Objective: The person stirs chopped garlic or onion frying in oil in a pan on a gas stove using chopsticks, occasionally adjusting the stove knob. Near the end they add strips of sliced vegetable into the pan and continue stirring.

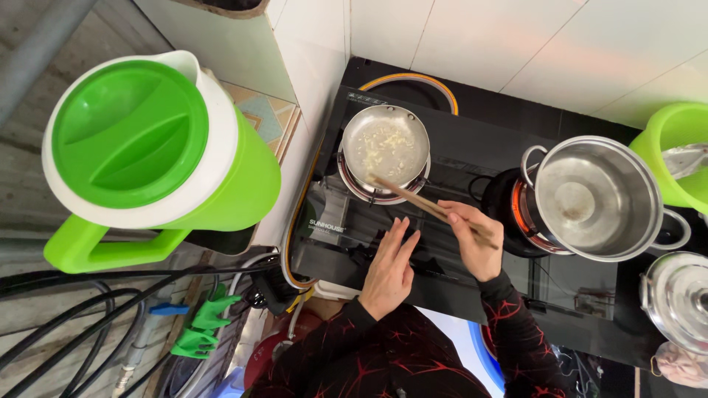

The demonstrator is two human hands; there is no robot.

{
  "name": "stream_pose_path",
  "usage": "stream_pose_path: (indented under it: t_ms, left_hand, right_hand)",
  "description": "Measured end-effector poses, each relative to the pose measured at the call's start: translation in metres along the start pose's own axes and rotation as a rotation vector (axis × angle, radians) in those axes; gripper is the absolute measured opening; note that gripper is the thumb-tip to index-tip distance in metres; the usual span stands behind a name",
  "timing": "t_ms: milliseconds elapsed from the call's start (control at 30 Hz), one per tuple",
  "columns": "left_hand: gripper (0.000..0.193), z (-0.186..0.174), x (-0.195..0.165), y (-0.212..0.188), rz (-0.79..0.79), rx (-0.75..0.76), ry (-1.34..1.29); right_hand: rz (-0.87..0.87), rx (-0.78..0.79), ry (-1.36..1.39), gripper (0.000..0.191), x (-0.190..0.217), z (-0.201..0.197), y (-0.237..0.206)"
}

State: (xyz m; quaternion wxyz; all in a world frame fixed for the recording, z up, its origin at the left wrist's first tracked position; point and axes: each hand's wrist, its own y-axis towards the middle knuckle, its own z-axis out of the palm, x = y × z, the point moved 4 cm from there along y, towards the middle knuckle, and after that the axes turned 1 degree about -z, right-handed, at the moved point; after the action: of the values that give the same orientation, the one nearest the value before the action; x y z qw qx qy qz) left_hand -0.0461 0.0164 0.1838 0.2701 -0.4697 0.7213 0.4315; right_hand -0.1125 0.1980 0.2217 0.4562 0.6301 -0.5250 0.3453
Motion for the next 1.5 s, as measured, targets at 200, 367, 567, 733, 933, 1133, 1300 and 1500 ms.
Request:
stream_pose_path:
  t_ms: [200,367,567,733,933,1133,1300,1500]
  left_hand:
    - [0.069,-0.003,-0.003,-0.001,0.019,-0.009,0.001]
    - [0.066,0.001,-0.002,-0.011,0.000,-0.001,-0.001]
    - [0.065,0.001,0.002,-0.013,-0.024,-0.017,0.004]
    - [0.065,0.002,0.002,-0.013,-0.014,-0.021,-0.006]
    - [0.064,0.004,0.001,-0.012,-0.022,-0.012,-0.012]
    - [0.063,0.003,0.001,-0.010,-0.026,-0.023,-0.012]
    - [0.063,0.002,0.001,-0.010,-0.019,-0.028,-0.013]
    - [0.060,0.002,0.005,-0.014,-0.025,-0.030,-0.013]
  right_hand:
    - [-0.064,-0.122,0.107,0.014,-0.021,-0.010,0.022]
    - [-0.207,-0.126,0.048,0.013,-0.028,0.000,0.033]
    - [-0.094,-0.002,0.138,0.016,-0.019,-0.005,0.024]
    - [0.048,0.000,0.205,0.017,-0.016,-0.021,0.039]
    - [-0.127,-0.099,-0.082,0.017,-0.001,-0.033,0.048]
    - [-0.108,0.055,0.019,0.016,0.007,-0.017,0.030]
    - [-0.071,0.057,0.141,0.017,-0.001,-0.004,0.038]
    - [-0.106,-0.197,0.295,0.014,-0.012,0.001,0.066]
